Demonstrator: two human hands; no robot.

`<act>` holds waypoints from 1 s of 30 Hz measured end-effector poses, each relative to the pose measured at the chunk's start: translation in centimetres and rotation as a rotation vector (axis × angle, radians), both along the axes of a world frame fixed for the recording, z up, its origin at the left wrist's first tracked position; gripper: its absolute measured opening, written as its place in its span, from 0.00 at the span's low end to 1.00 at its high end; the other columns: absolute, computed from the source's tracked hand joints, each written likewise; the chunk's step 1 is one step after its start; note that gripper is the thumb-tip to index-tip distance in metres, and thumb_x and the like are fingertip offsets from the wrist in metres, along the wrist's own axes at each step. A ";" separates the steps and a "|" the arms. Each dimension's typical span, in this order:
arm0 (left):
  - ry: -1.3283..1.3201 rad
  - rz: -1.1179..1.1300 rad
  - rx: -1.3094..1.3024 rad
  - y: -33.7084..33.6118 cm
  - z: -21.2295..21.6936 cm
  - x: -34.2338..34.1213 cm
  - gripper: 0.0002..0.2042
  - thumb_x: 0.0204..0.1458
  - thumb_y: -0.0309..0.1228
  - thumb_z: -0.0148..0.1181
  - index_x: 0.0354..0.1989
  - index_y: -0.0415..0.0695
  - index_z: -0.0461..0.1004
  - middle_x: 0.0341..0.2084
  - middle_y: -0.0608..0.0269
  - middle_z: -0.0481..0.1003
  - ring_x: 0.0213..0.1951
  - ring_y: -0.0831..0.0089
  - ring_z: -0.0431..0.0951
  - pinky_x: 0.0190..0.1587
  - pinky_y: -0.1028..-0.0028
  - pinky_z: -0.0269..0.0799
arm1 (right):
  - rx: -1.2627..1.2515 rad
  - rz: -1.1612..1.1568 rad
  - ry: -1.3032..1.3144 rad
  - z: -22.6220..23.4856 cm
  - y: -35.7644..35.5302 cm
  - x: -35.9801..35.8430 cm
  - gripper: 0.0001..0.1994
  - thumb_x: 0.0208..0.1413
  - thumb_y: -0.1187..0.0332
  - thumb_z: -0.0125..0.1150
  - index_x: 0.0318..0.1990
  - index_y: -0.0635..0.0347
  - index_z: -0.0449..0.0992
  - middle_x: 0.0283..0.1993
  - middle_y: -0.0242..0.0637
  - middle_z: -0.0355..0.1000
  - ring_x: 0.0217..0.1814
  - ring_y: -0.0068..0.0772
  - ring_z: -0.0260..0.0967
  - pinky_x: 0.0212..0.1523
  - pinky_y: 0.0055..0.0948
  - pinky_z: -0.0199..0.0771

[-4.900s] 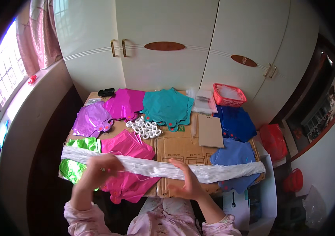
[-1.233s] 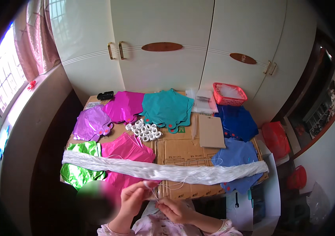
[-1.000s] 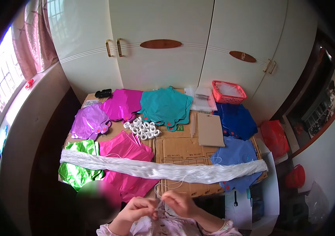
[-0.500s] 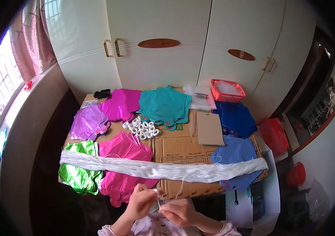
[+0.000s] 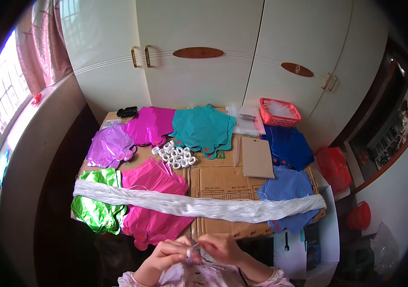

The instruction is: Assembling plastic components by manually attaching small white fasteners to colorful hexagonal plastic sheets.

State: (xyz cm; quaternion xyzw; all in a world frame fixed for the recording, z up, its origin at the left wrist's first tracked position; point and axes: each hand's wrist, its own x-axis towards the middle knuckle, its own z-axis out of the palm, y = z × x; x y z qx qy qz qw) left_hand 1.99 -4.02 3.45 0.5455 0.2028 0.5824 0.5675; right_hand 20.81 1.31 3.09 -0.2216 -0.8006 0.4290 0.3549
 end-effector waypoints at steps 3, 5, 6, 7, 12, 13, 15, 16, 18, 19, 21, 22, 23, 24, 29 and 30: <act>0.703 0.303 0.130 1.0 1.4 -0.8 0.11 0.47 0.29 0.56 0.32 0.32 0.77 0.29 0.51 0.77 0.29 0.66 0.68 0.34 0.67 0.61 | 0.054 0.130 0.022 0.4 -0.5 0.3 0.03 0.51 0.73 0.55 0.33 0.61 0.72 0.24 0.40 0.70 0.25 0.38 0.71 0.25 0.33 0.69; 0.560 0.012 0.201 1.2 0.0 -1.9 0.12 0.49 0.29 0.55 0.34 0.32 0.77 0.27 0.51 0.76 0.30 0.65 0.68 0.34 0.66 0.61 | -0.001 0.166 0.097 1.5 0.1 0.9 0.04 0.51 0.73 0.56 0.33 0.61 0.73 0.24 0.39 0.71 0.25 0.38 0.71 0.25 0.34 0.69; 0.487 -0.137 0.232 1.3 -0.4 -2.0 0.12 0.50 0.30 0.55 0.35 0.32 0.76 0.25 0.52 0.76 0.30 0.65 0.68 0.34 0.66 0.61 | -0.009 0.081 0.093 1.0 0.5 1.0 0.04 0.50 0.73 0.56 0.33 0.61 0.72 0.24 0.39 0.70 0.25 0.39 0.71 0.25 0.34 0.69; 0.299 -0.147 0.179 0.9 -0.4 -1.7 0.12 0.50 0.30 0.54 0.37 0.32 0.76 0.26 0.53 0.76 0.33 0.65 0.68 0.37 0.66 0.61 | 0.053 0.053 0.053 0.6 0.6 0.7 0.04 0.49 0.73 0.56 0.33 0.61 0.71 0.23 0.39 0.70 0.24 0.39 0.71 0.24 0.34 0.68; 0.449 0.297 0.048 0.2 0.0 -0.5 0.10 0.49 0.29 0.55 0.33 0.35 0.75 0.23 0.57 0.73 0.33 0.66 0.69 0.39 0.68 0.61 | 0.171 0.068 0.061 0.8 0.4 -0.4 0.02 0.47 0.74 0.55 0.29 0.61 0.71 0.19 0.38 0.67 0.21 0.39 0.68 0.21 0.33 0.65; 0.874 0.421 0.203 0.9 0.9 -0.7 0.07 0.47 0.27 0.55 0.28 0.35 0.75 0.19 0.58 0.71 0.31 0.66 0.69 0.36 0.70 0.61 | 0.165 0.061 0.097 1.4 0.5 -0.5 0.01 0.46 0.75 0.55 0.27 0.61 0.72 0.19 0.37 0.66 0.20 0.40 0.67 0.20 0.33 0.65; 0.834 0.246 0.335 0.7 0.7 -0.9 0.03 0.43 0.24 0.55 0.22 0.38 0.74 0.19 0.58 0.71 0.28 0.66 0.68 0.35 0.70 0.60 | 0.195 0.120 0.077 1.8 1.2 0.0 0.02 0.45 0.74 0.56 0.24 0.60 0.71 0.16 0.37 0.63 0.17 0.39 0.64 0.19 0.33 0.63; 0.462 -0.025 0.088 0.4 -0.3 -1.1 0.07 0.47 0.27 0.55 0.20 0.39 0.74 0.19 0.59 0.72 0.26 0.67 0.67 0.35 0.69 0.60 | 0.197 0.146 0.073 1.7 1.5 0.2 0.02 0.44 0.74 0.57 0.23 0.60 0.71 0.16 0.37 0.62 0.17 0.39 0.63 0.19 0.33 0.62; -0.114 -0.075 -0.079 -0.3 -0.6 -0.8 0.08 0.49 0.29 0.55 0.23 0.38 0.74 0.22 0.61 0.73 0.29 0.67 0.67 0.35 0.68 0.59 | 0.189 0.168 0.119 0.9 2.0 -0.3 0.03 0.43 0.74 0.57 0.22 0.60 0.70 0.15 0.36 0.61 0.16 0.39 0.62 0.18 0.34 0.62; -0.406 -0.098 -0.161 -0.5 -0.4 -0.4 0.09 0.50 0.31 0.55 0.25 0.37 0.74 0.24 0.62 0.73 0.30 0.68 0.67 0.35 0.67 0.59 | 0.199 0.137 0.107 0.4 1.9 -0.9 0.03 0.43 0.74 0.56 0.22 0.60 0.70 0.16 0.37 0.62 0.16 0.39 0.63 0.19 0.33 0.63; -0.380 0.130 -0.237 -0.3 0.0 0.0 0.10 0.52 0.31 0.53 0.39 0.39 0.74 0.33 0.64 0.73 0.37 0.67 0.65 0.42 0.66 0.60 | 0.232 0.074 0.082 -0.5 1.3 -2.0 0.02 0.44 0.73 0.55 0.24 0.60 0.69 0.17 0.37 0.63 0.18 0.39 0.65 0.20 0.33 0.64; 0.126 0.258 -0.076 0.3 0.4 -0.5 0.10 0.52 0.29 0.52 0.38 0.39 0.74 0.33 0.63 0.73 0.36 0.67 0.65 0.41 0.68 0.60 | 0.314 0.110 0.070 0.0 0.9 -2.1 0.02 0.44 0.74 0.55 0.24 0.60 0.69 0.16 0.37 0.62 0.17 0.39 0.65 0.19 0.33 0.64; 0.632 0.375 0.088 0.8 0.6 -0.9 0.09 0.51 0.28 0.52 0.38 0.38 0.74 0.32 0.62 0.73 0.36 0.67 0.66 0.40 0.69 0.61 | 0.297 0.130 0.083 0.4 0.8 -2.0 0.02 0.44 0.74 0.55 0.24 0.60 0.69 0.16 0.37 0.63 0.17 0.39 0.65 0.20 0.33 0.64; 0.785 0.349 0.193 0.8 -0.1 -1.3 0.08 0.50 0.25 0.51 0.33 0.34 0.74 0.28 0.58 0.73 0.32 0.68 0.66 0.36 0.72 0.61 | 0.278 0.151 0.102 0.9 0.8 -1.8 0.02 0.45 0.74 0.55 0.25 0.60 0.69 0.16 0.37 0.63 0.17 0.39 0.65 0.20 0.33 0.64; -0.163 -0.148 -0.255 -0.9 -0.7 -2.0 0.10 0.50 0.27 0.53 0.26 0.32 0.75 0.22 0.55 0.73 0.27 0.67 0.69 0.34 0.70 0.61 | 0.181 0.133 0.121 -0.1 2.3 -1.9 0.02 0.46 0.75 0.55 0.27 0.61 0.69 0.18 0.38 0.64 0.18 0.39 0.66 0.20 0.33 0.65; -0.346 -0.142 -0.277 -1.0 -1.2 -1.7 0.10 0.50 0.28 0.53 0.27 0.32 0.75 0.22 0.55 0.73 0.28 0.68 0.69 0.34 0.69 0.61 | 0.185 0.097 0.170 -0.9 2.0 -2.7 0.02 0.44 0.75 0.57 0.25 0.60 0.70 0.17 0.36 0.62 0.17 0.39 0.64 0.18 0.32 0.61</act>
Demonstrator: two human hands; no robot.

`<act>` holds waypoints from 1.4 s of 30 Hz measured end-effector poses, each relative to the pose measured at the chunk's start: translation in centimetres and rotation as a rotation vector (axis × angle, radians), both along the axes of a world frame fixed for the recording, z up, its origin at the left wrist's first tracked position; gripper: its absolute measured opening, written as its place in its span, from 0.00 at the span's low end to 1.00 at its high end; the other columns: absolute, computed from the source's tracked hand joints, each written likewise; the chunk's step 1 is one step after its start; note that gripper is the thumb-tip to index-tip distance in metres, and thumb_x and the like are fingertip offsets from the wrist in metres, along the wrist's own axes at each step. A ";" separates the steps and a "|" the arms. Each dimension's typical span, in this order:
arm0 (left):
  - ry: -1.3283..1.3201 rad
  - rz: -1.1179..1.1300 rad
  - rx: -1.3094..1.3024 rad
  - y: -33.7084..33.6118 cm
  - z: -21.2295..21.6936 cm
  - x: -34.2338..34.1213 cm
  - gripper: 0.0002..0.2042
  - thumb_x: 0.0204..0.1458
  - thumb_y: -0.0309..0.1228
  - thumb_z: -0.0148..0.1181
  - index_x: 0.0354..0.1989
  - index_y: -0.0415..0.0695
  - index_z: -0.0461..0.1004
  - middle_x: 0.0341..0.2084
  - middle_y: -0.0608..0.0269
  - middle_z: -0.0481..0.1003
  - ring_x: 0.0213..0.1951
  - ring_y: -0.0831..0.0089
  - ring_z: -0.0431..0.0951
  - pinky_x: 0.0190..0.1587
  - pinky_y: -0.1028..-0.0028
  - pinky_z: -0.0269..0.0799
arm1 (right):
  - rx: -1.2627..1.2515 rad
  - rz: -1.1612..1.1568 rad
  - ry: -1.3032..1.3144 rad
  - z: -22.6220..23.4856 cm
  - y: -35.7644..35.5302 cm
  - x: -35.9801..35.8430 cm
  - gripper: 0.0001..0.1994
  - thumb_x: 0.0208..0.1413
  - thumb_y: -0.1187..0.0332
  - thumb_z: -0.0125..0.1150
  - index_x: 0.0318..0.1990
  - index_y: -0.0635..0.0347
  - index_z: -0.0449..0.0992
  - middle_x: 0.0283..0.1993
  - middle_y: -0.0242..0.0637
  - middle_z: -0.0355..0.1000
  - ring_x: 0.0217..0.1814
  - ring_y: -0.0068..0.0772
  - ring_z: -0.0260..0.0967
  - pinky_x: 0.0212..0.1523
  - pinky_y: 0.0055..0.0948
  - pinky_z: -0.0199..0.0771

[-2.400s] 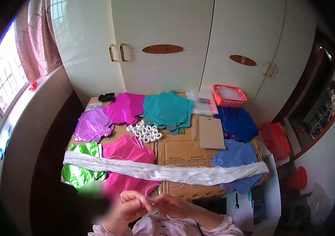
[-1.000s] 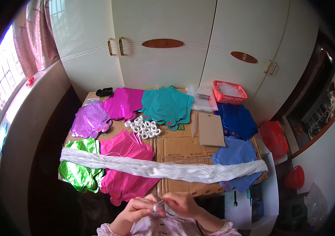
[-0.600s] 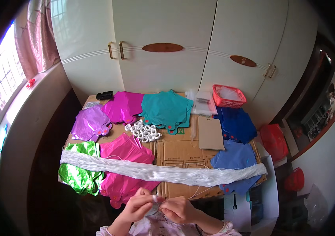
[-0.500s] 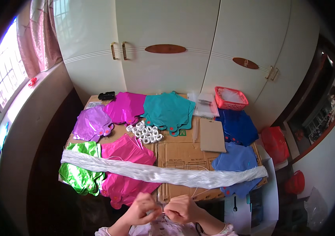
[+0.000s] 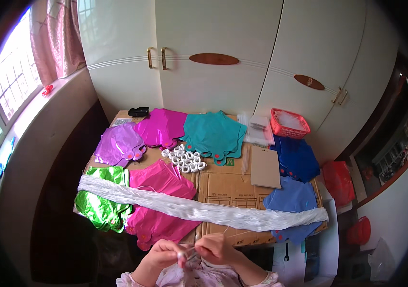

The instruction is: Assembling plastic components by manually attaching small white fasteners to colorful hexagonal plastic sheets.

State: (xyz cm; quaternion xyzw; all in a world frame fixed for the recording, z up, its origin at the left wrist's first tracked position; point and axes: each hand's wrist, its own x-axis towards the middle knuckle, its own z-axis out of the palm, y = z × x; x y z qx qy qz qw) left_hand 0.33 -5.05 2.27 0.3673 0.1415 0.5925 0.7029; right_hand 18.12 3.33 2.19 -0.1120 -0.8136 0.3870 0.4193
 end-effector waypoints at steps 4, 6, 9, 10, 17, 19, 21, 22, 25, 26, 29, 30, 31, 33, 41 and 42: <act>0.602 0.427 0.085 1.0 1.1 0.2 0.08 0.51 0.28 0.54 0.29 0.36 0.75 0.23 0.57 0.73 0.30 0.69 0.68 0.36 0.68 0.62 | 0.154 0.050 -0.019 0.1 -1.6 0.2 0.03 0.45 0.75 0.58 0.26 0.60 0.70 0.17 0.36 0.62 0.17 0.39 0.64 0.18 0.32 0.61; 1.236 0.479 0.439 1.9 1.7 -0.4 0.07 0.50 0.28 0.55 0.27 0.37 0.74 0.21 0.57 0.71 0.30 0.67 0.69 0.33 0.68 0.61 | 0.134 0.027 0.000 1.4 -1.4 1.1 0.03 0.44 0.74 0.58 0.26 0.59 0.70 0.17 0.36 0.62 0.17 0.39 0.64 0.18 0.32 0.61; 0.254 0.020 0.223 0.7 -0.6 0.0 0.12 0.52 0.32 0.55 0.20 0.39 0.72 0.17 0.61 0.71 0.23 0.67 0.66 0.31 0.66 0.61 | 0.062 -0.015 -0.011 0.7 -0.8 1.7 0.03 0.44 0.74 0.57 0.26 0.60 0.70 0.17 0.37 0.62 0.17 0.40 0.63 0.18 0.32 0.62; 0.119 0.108 0.115 0.3 -0.4 0.4 0.11 0.51 0.33 0.56 0.21 0.39 0.73 0.18 0.60 0.71 0.24 0.66 0.66 0.32 0.65 0.61 | 0.040 -0.031 -0.055 0.5 -0.7 1.4 0.03 0.44 0.74 0.57 0.26 0.60 0.69 0.17 0.37 0.62 0.17 0.40 0.64 0.19 0.33 0.62; 0.835 0.146 0.414 1.4 -0.6 -0.2 0.08 0.51 0.28 0.54 0.27 0.36 0.74 0.21 0.60 0.71 0.29 0.65 0.67 0.34 0.68 0.62 | -0.012 0.010 -0.017 1.2 -1.5 1.8 0.02 0.47 0.73 0.56 0.27 0.60 0.71 0.17 0.37 0.63 0.17 0.39 0.64 0.20 0.33 0.64; 0.242 0.021 0.079 -0.7 0.3 0.2 0.10 0.52 0.30 0.54 0.26 0.35 0.74 0.21 0.58 0.72 0.29 0.67 0.67 0.33 0.68 0.62 | -0.039 -0.121 -0.056 0.4 -0.7 1.7 0.02 0.47 0.73 0.56 0.26 0.59 0.71 0.17 0.37 0.63 0.17 0.39 0.64 0.20 0.33 0.64; 0.042 0.299 0.116 0.1 0.1 0.9 0.11 0.52 0.31 0.54 0.29 0.34 0.75 0.23 0.57 0.73 0.30 0.68 0.66 0.35 0.68 0.62 | 0.018 -0.032 -0.064 0.5 -1.2 0.8 0.03 0.45 0.74 0.58 0.24 0.60 0.71 0.17 0.35 0.65 0.17 0.37 0.65 0.20 0.31 0.64; 0.015 0.475 -0.090 0.2 1.0 1.7 0.08 0.49 0.28 0.55 0.29 0.35 0.75 0.23 0.57 0.73 0.31 0.68 0.67 0.36 0.69 0.62 | 0.038 0.043 -0.053 0.8 -1.7 0.5 0.03 0.45 0.74 0.58 0.24 0.60 0.71 0.17 0.35 0.65 0.17 0.37 0.65 0.21 0.31 0.65; 1.325 0.568 0.510 1.5 1.4 -0.1 0.05 0.45 0.25 0.56 0.29 0.37 0.75 0.22 0.58 0.71 0.31 0.68 0.67 0.38 0.71 0.62 | 0.053 0.081 -0.039 1.6 -1.9 1.2 0.03 0.44 0.75 0.58 0.23 0.60 0.70 0.18 0.35 0.66 0.18 0.37 0.66 0.20 0.31 0.65; 1.204 0.421 0.528 1.1 1.0 -0.3 0.05 0.40 0.22 0.56 0.27 0.38 0.75 0.21 0.57 0.70 0.30 0.68 0.67 0.37 0.71 0.62 | 0.025 0.038 -0.009 1.4 -1.4 1.6 0.03 0.44 0.75 0.58 0.23 0.60 0.70 0.18 0.36 0.66 0.18 0.37 0.66 0.20 0.32 0.64; 0.209 0.106 0.199 -0.2 1.0 0.3 0.08 0.46 0.27 0.56 0.25 0.34 0.76 0.21 0.59 0.72 0.27 0.66 0.66 0.36 0.67 0.61 | 0.028 -0.086 -0.063 0.6 -0.4 1.2 0.03 0.43 0.74 0.58 0.24 0.60 0.70 0.18 0.36 0.66 0.17 0.39 0.65 0.19 0.32 0.63; 0.154 0.186 0.131 -0.4 1.1 0.4 0.11 0.49 0.31 0.54 0.27 0.34 0.76 0.21 0.60 0.72 0.27 0.66 0.66 0.35 0.67 0.60 | 0.065 -0.070 -0.095 0.1 -0.8 1.0 0.03 0.43 0.74 0.58 0.24 0.60 0.71 0.18 0.36 0.65 0.17 0.39 0.65 0.19 0.32 0.63; 0.033 0.342 -0.015 -0.6 1.7 1.5 0.11 0.50 0.32 0.52 0.29 0.35 0.77 0.21 0.58 0.72 0.26 0.66 0.66 0.34 0.67 0.59 | 0.101 -0.053 -0.126 0.1 -1.0 0.7 0.03 0.43 0.73 0.58 0.24 0.60 0.71 0.18 0.36 0.65 0.17 0.39 0.65 0.19 0.32 0.64; 0.972 0.433 0.294 1.1 2.3 -0.5 0.12 0.53 0.31 0.51 0.36 0.32 0.75 0.28 0.53 0.73 0.39 0.66 0.68 0.42 0.68 0.63 | 0.015 0.058 -0.083 1.2 -1.8 1.3 0.02 0.45 0.73 0.57 0.26 0.59 0.72 0.17 0.37 0.66 0.17 0.40 0.66 0.19 0.32 0.64; 0.298 0.362 0.034 0.2 2.0 1.6 0.09 0.53 0.26 0.49 0.35 0.36 0.75 0.25 0.62 0.71 0.33 0.70 0.66 0.38 0.70 0.61 | 0.044 -0.029 -0.186 0.3 -1.6 1.3 0.03 0.47 0.71 0.58 0.28 0.59 0.73 0.19 0.37 0.68 0.19 0.40 0.68 0.20 0.32 0.66; 0.643 0.431 0.154 0.8 1.9 1.3 0.08 0.52 0.25 0.50 0.36 0.36 0.75 0.25 0.62 0.71 0.33 0.70 0.66 0.40 0.71 0.61 | 0.018 0.002 -0.148 1.0 -2.0 1.6 0.03 0.48 0.71 0.58 0.28 0.59 0.73 0.20 0.38 0.69 0.20 0.40 0.68 0.21 0.32 0.66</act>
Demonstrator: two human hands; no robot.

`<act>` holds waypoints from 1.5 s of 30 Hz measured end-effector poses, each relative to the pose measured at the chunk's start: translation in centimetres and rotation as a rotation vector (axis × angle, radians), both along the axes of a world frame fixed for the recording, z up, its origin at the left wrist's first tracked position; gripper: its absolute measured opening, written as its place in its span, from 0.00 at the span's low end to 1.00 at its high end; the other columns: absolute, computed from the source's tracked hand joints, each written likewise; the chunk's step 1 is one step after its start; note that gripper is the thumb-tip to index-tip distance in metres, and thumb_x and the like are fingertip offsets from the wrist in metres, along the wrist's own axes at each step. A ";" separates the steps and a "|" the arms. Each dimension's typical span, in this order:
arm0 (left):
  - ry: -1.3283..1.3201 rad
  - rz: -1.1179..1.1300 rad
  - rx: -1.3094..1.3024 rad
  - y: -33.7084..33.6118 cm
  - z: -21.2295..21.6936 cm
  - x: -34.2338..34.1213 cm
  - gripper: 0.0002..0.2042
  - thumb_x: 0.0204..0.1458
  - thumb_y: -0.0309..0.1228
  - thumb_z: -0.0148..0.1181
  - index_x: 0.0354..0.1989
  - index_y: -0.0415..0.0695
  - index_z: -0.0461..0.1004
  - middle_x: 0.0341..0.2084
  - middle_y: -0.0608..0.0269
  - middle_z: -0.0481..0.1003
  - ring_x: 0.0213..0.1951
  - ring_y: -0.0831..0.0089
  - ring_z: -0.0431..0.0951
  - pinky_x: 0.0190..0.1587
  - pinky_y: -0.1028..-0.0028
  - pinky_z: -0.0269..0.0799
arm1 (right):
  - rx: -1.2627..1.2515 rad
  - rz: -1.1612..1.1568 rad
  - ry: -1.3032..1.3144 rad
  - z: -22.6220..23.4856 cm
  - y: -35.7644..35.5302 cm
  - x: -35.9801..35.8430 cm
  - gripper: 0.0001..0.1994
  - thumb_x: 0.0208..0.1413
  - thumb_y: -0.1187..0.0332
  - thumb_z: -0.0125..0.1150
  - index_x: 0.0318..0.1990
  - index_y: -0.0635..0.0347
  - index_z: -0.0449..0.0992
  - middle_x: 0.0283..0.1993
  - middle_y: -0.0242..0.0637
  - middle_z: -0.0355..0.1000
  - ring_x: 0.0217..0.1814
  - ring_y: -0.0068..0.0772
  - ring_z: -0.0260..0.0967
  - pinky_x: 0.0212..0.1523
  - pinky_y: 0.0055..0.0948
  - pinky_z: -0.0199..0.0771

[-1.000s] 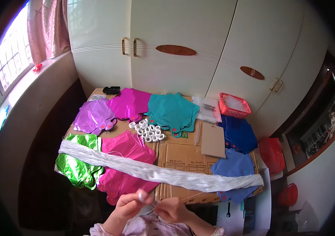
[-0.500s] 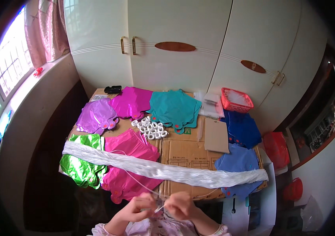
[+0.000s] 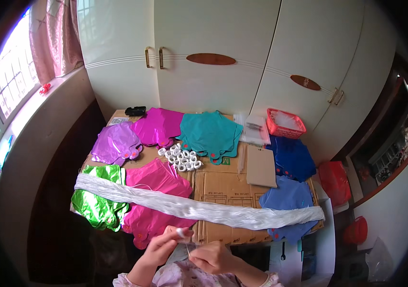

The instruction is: Assembling plastic components by manually attaching small white fasteners to colorful hexagonal plastic sheets.

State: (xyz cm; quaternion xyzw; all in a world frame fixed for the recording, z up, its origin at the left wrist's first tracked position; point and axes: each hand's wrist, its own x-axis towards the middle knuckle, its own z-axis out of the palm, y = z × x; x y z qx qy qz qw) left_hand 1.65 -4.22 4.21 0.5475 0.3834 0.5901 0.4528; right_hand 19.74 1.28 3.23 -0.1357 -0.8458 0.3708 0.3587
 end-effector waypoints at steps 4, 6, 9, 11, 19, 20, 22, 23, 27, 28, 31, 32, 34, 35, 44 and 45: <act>-0.082 -0.330 -0.079 -0.6 -1.8 -1.1 0.06 0.49 0.23 0.52 0.32 0.36 0.74 0.24 0.60 0.70 0.32 0.69 0.66 0.38 0.71 0.61 | -0.101 -0.117 0.052 0.4 0.8 0.2 0.02 0.48 0.73 0.58 0.29 0.59 0.73 0.21 0.39 0.69 0.21 0.41 0.69 0.21 0.32 0.66; -0.351 -0.314 -0.201 -1.3 -0.7 -0.2 0.06 0.49 0.24 0.51 0.27 0.35 0.73 0.23 0.56 0.71 0.32 0.68 0.66 0.35 0.70 0.63 | -0.037 -0.165 -0.002 -0.5 0.6 -0.4 0.01 0.49 0.73 0.57 0.28 0.60 0.73 0.20 0.39 0.68 0.21 0.41 0.69 0.20 0.31 0.65; 0.071 -0.076 -0.044 -0.5 0.0 0.0 0.05 0.49 0.23 0.52 0.29 0.35 0.73 0.22 0.58 0.72 0.32 0.68 0.67 0.35 0.69 0.63 | 0.002 -0.047 0.024 0.7 -0.5 -0.1 0.01 0.50 0.73 0.57 0.28 0.59 0.73 0.20 0.39 0.67 0.20 0.41 0.68 0.20 0.31 0.65; 0.631 -0.040 0.154 0.2 -0.2 -0.8 0.06 0.49 0.22 0.54 0.34 0.35 0.74 0.24 0.61 0.71 0.31 0.68 0.68 0.38 0.70 0.62 | -0.081 -0.099 0.038 1.2 0.0 0.4 0.02 0.50 0.74 0.57 0.28 0.60 0.73 0.20 0.39 0.68 0.20 0.40 0.68 0.20 0.30 0.65; 0.102 0.061 -0.023 0.5 -1.6 0.3 0.10 0.50 0.21 0.51 0.39 0.36 0.76 0.27 0.61 0.73 0.34 0.73 0.65 0.39 0.74 0.60 | -0.073 -0.215 0.064 -0.2 -0.8 -0.7 0.04 0.48 0.75 0.59 0.33 0.60 0.75 0.21 0.38 0.69 0.21 0.37 0.68 0.22 0.30 0.67; 0.261 0.066 0.001 0.6 -1.6 0.2 0.10 0.50 0.21 0.50 0.39 0.36 0.76 0.27 0.61 0.74 0.34 0.73 0.66 0.40 0.74 0.61 | -0.028 -0.222 0.059 0.5 -0.7 -0.4 0.04 0.48 0.75 0.59 0.33 0.60 0.75 0.21 0.38 0.69 0.21 0.37 0.68 0.22 0.30 0.67; 0.590 0.077 0.054 0.5 -1.4 -0.3 0.11 0.49 0.20 0.50 0.39 0.36 0.76 0.27 0.60 0.74 0.35 0.73 0.67 0.40 0.73 0.62 | 0.044 -0.246 0.038 1.4 0.0 0.1 0.05 0.47 0.75 0.60 0.34 0.60 0.75 0.22 0.37 0.69 0.21 0.37 0.68 0.22 0.30 0.66; 0.450 -0.073 0.039 0.5 -1.5 -0.7 0.11 0.49 0.19 0.50 0.39 0.36 0.76 0.27 0.60 0.74 0.35 0.73 0.67 0.40 0.73 0.62 | 0.071 -0.265 0.017 1.7 0.5 0.3 0.05 0.47 0.75 0.60 0.34 0.60 0.75 0.22 0.37 0.69 0.21 0.37 0.67 0.22 0.29 0.66; -0.231 -0.293 -0.120 0.1 -1.2 0.1 0.12 0.48 0.22 0.52 0.40 0.35 0.76 0.30 0.61 0.75 0.36 0.73 0.67 0.42 0.73 0.63 | 0.040 -0.250 0.089 0.1 1.6 -0.4 0.04 0.47 0.75 0.60 0.32 0.61 0.74 0.20 0.36 0.68 0.19 0.36 0.65 0.21 0.29 0.64; -0.281 -0.182 -0.143 0.2 -1.1 0.6 0.12 0.49 0.22 0.51 0.41 0.35 0.75 0.31 0.62 0.74 0.36 0.73 0.67 0.42 0.73 0.62 | -0.012 -0.245 -0.027 0.0 1.0 -0.1 0.05 0.48 0.71 0.59 0.34 0.59 0.74 0.28 0.37 0.73 0.28 0.37 0.71 0.27 0.31 0.69; 0.188 0.004 0.002 0.9 -1.8 0.2 0.15 0.50 0.18 0.48 0.46 0.36 0.73 0.31 0.66 0.72 0.37 0.74 0.65 0.43 0.76 0.60 | 0.147 -0.319 -0.024 0.1 0.1 -0.7 0.07 0.46 0.72 0.60 0.34 0.58 0.74 0.27 0.36 0.72 0.27 0.35 0.71 0.25 0.31 0.69; 0.297 0.041 0.032 0.9 -2.1 0.3 0.15 0.50 0.17 0.49 0.47 0.37 0.73 0.30 0.66 0.72 0.37 0.74 0.64 0.43 0.76 0.60 | 0.203 -0.369 -0.066 0.1 0.4 -0.5 0.07 0.44 0.72 0.62 0.33 0.57 0.75 0.22 0.33 0.69 0.23 0.32 0.68 0.24 0.29 0.67; 0.444 0.099 0.050 1.1 -1.9 0.7 0.17 0.47 0.13 0.50 0.47 0.38 0.73 0.27 0.67 0.71 0.35 0.73 0.64 0.40 0.77 0.61 | 0.268 -0.411 -0.059 0.0 1.0 -0.3 0.06 0.43 0.72 0.62 0.31 0.56 0.75 0.20 0.30 0.67 0.21 0.30 0.66 0.22 0.28 0.66; 0.565 0.155 0.062 1.3 -1.5 0.9 0.15 0.47 0.14 0.51 0.44 0.38 0.74 0.26 0.67 0.71 0.33 0.73 0.65 0.38 0.76 0.62 | 0.300 -0.429 -0.056 0.0 1.3 -0.3 0.05 0.43 0.72 0.63 0.31 0.56 0.75 0.18 0.29 0.66 0.20 0.28 0.65 0.22 0.27 0.66; -0.324 -0.093 -0.386 1.4 -3.1 0.9 0.11 0.54 0.24 0.55 0.44 0.35 0.71 0.34 0.64 0.76 0.41 0.77 0.74 0.45 0.77 0.67 | 0.070 -0.453 0.090 1.2 3.3 0.4 0.05 0.42 0.77 0.62 0.29 0.58 0.76 0.17 0.31 0.64 0.17 0.27 0.60 0.19 0.25 0.61; -0.390 -0.107 -0.389 1.5 -3.4 0.6 0.11 0.54 0.24 0.54 0.44 0.35 0.72 0.35 0.62 0.76 0.41 0.77 0.74 0.45 0.77 0.67 | 0.034 -0.433 0.087 0.9 3.2 0.7 0.06 0.43 0.78 0.61 0.31 0.58 0.76 0.19 0.31 0.65 0.18 0.27 0.61 0.21 0.25 0.62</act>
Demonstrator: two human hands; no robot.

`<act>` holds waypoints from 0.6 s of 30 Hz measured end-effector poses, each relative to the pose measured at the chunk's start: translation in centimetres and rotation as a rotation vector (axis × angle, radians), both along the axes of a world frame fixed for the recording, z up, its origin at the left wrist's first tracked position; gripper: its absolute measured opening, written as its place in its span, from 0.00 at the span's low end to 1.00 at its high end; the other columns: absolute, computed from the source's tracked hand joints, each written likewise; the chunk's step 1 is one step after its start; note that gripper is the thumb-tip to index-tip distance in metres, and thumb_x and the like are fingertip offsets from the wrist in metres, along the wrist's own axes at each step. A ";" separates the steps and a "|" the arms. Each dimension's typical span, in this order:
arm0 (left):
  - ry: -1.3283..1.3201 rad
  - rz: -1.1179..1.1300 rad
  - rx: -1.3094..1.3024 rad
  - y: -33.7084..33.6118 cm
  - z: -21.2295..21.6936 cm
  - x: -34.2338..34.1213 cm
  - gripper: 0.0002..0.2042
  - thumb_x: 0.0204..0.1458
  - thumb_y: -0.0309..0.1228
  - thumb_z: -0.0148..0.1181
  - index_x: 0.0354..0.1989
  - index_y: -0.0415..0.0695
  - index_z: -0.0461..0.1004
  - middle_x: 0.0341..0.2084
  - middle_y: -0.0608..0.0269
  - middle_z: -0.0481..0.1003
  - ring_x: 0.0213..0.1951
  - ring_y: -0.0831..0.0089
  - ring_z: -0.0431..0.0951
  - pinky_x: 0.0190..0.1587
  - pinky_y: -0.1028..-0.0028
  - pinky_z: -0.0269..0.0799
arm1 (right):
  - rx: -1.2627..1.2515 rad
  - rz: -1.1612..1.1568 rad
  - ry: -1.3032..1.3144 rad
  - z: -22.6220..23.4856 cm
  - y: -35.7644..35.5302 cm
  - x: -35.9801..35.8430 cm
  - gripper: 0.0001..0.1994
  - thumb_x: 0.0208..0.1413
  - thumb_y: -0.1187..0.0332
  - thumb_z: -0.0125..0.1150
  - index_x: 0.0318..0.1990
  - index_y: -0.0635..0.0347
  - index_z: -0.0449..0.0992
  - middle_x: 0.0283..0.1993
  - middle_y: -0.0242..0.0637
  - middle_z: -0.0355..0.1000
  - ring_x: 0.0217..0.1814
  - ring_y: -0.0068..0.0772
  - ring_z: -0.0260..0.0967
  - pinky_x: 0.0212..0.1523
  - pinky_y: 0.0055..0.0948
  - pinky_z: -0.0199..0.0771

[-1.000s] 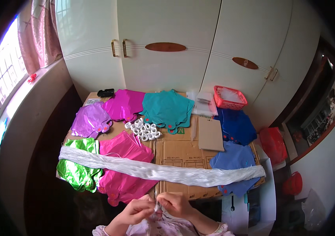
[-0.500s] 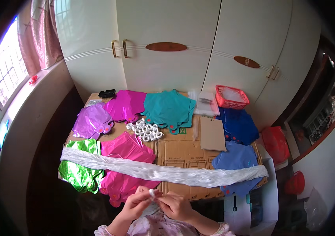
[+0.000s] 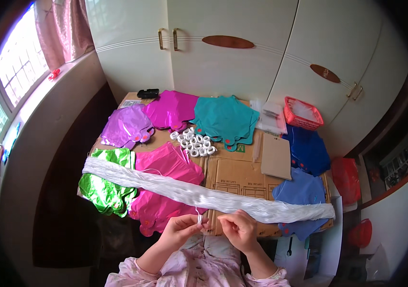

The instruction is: Assembling plastic components by manually attaching small white fasteners to colorful hexagonal plastic sheets.

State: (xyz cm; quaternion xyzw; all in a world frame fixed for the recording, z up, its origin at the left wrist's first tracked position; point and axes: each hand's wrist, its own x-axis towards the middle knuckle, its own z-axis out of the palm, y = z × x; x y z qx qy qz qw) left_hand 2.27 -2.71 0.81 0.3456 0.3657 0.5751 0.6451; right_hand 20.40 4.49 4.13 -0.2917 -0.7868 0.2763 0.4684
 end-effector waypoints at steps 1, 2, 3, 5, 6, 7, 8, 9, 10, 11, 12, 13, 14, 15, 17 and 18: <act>-0.067 -0.002 -0.005 0.3 -0.4 -0.2 0.11 0.54 0.24 0.54 0.44 0.35 0.72 0.36 0.61 0.76 0.41 0.77 0.74 0.45 0.77 0.67 | -0.035 0.021 0.005 -0.4 -0.3 0.3 0.06 0.45 0.78 0.60 0.32 0.59 0.76 0.20 0.32 0.66 0.19 0.27 0.62 0.22 0.24 0.63; -0.134 -0.004 -0.010 0.4 -0.6 -0.4 0.10 0.54 0.24 0.54 0.44 0.35 0.72 0.37 0.60 0.76 0.41 0.77 0.74 0.45 0.77 0.67 | -0.070 0.043 0.009 -0.8 -0.4 0.3 0.06 0.46 0.78 0.59 0.33 0.59 0.75 0.22 0.32 0.67 0.20 0.26 0.63 0.23 0.24 0.64; -0.208 -0.004 -0.028 0.5 -0.5 -0.4 0.10 0.53 0.24 0.54 0.44 0.36 0.72 0.36 0.59 0.76 0.40 0.76 0.74 0.47 0.77 0.67 | -0.082 0.076 0.047 -1.1 -0.3 0.2 0.08 0.47 0.78 0.58 0.37 0.59 0.74 0.26 0.33 0.68 0.23 0.27 0.65 0.26 0.24 0.65; -0.194 -0.024 -0.037 0.5 -0.3 -0.3 0.09 0.52 0.23 0.55 0.41 0.34 0.72 0.35 0.57 0.76 0.40 0.73 0.75 0.47 0.74 0.68 | -0.098 0.140 0.126 -1.6 0.1 -0.2 0.13 0.48 0.79 0.57 0.43 0.60 0.73 0.33 0.35 0.70 0.30 0.28 0.68 0.32 0.24 0.68; -0.189 -0.035 -0.043 0.4 -0.2 -0.3 0.09 0.52 0.23 0.55 0.40 0.34 0.73 0.34 0.57 0.76 0.40 0.72 0.75 0.47 0.72 0.68 | -0.116 0.180 0.134 -2.1 0.3 -0.6 0.15 0.49 0.79 0.56 0.46 0.60 0.71 0.36 0.36 0.70 0.33 0.29 0.68 0.34 0.24 0.68; -0.191 -0.052 -0.033 0.4 0.0 -0.2 0.09 0.52 0.23 0.55 0.40 0.34 0.73 0.34 0.56 0.76 0.40 0.72 0.75 0.47 0.72 0.68 | -0.134 0.220 0.142 -2.6 0.6 -1.0 0.18 0.49 0.80 0.55 0.50 0.60 0.68 0.40 0.37 0.70 0.37 0.30 0.69 0.37 0.24 0.69; -0.193 -0.069 -0.024 0.4 0.1 -0.1 0.09 0.52 0.23 0.55 0.40 0.34 0.73 0.34 0.56 0.76 0.40 0.72 0.75 0.47 0.72 0.68 | -0.152 0.261 0.151 -2.9 0.7 -1.2 0.21 0.49 0.80 0.55 0.53 0.59 0.66 0.43 0.39 0.69 0.40 0.31 0.69 0.40 0.25 0.69; -0.196 -0.088 -0.013 0.4 0.3 0.0 0.08 0.52 0.23 0.55 0.40 0.34 0.73 0.34 0.56 0.76 0.39 0.72 0.75 0.47 0.72 0.68 | -0.245 0.352 0.106 -2.6 0.7 -1.2 0.25 0.50 0.80 0.54 0.57 0.57 0.62 0.49 0.41 0.68 0.44 0.31 0.69 0.42 0.25 0.69; -0.184 -0.107 -0.007 0.4 0.3 0.0 0.09 0.52 0.23 0.55 0.41 0.34 0.73 0.35 0.57 0.76 0.40 0.73 0.75 0.47 0.74 0.68 | -0.277 0.387 0.078 -2.9 0.8 -1.3 0.25 0.50 0.80 0.55 0.58 0.56 0.62 0.49 0.41 0.68 0.44 0.31 0.69 0.43 0.25 0.69; -0.171 -0.125 0.000 0.4 0.4 -0.1 0.10 0.53 0.24 0.55 0.42 0.34 0.73 0.35 0.59 0.76 0.40 0.75 0.74 0.47 0.76 0.67 | -0.309 0.422 0.051 -3.5 0.9 -1.5 0.26 0.50 0.79 0.55 0.58 0.56 0.61 0.49 0.41 0.68 0.44 0.31 0.69 0.43 0.25 0.69; -0.159 -0.145 0.005 0.3 0.3 -0.1 0.10 0.54 0.25 0.55 0.43 0.35 0.73 0.35 0.60 0.76 0.41 0.76 0.74 0.47 0.77 0.67 | -0.342 0.456 0.024 -3.8 1.0 -1.8 0.26 0.50 0.78 0.56 0.58 0.55 0.61 0.49 0.41 0.68 0.44 0.30 0.69 0.43 0.25 0.69; -0.138 -0.152 -0.010 0.3 0.3 -0.2 0.10 0.54 0.25 0.54 0.43 0.34 0.73 0.35 0.61 0.76 0.40 0.77 0.74 0.46 0.78 0.67 | -0.293 0.399 0.075 -3.4 0.7 -2.2 0.21 0.49 0.75 0.59 0.53 0.56 0.67 0.43 0.38 0.71 0.40 0.30 0.69 0.39 0.26 0.69; -0.118 -0.158 -0.026 0.2 0.2 -0.4 0.10 0.54 0.25 0.54 0.43 0.34 0.73 0.35 0.61 0.76 0.39 0.78 0.73 0.44 0.79 0.67 | -0.276 0.385 0.037 -3.7 0.8 -2.1 0.18 0.49 0.74 0.60 0.49 0.56 0.69 0.40 0.37 0.71 0.38 0.31 0.69 0.37 0.27 0.68; -0.096 -0.160 -0.043 0.1 0.2 -0.6 0.10 0.54 0.25 0.54 0.43 0.34 0.73 0.35 0.62 0.76 0.37 0.79 0.73 0.43 0.80 0.67 | -0.260 0.376 0.001 -4.4 0.8 -2.0 0.15 0.48 0.74 0.60 0.46 0.57 0.71 0.37 0.37 0.71 0.36 0.31 0.69 0.35 0.27 0.68; -0.069 -0.147 -0.038 -0.1 0.0 -0.6 0.10 0.54 0.24 0.54 0.43 0.34 0.73 0.35 0.63 0.76 0.34 0.82 0.71 0.39 0.81 0.66 | -0.215 0.337 0.006 -4.6 0.7 -2.2 0.11 0.47 0.73 0.61 0.40 0.58 0.73 0.33 0.35 0.71 0.32 0.32 0.68 0.32 0.28 0.67; -0.056 -0.141 -0.036 -0.1 0.0 -0.6 0.10 0.54 0.24 0.55 0.42 0.34 0.74 0.35 0.63 0.75 0.32 0.83 0.70 0.37 0.82 0.65 | -0.187 0.309 0.047 -4.3 0.5 -2.5 0.09 0.46 0.73 0.61 0.37 0.59 0.73 0.31 0.35 0.70 0.30 0.33 0.67 0.30 0.29 0.66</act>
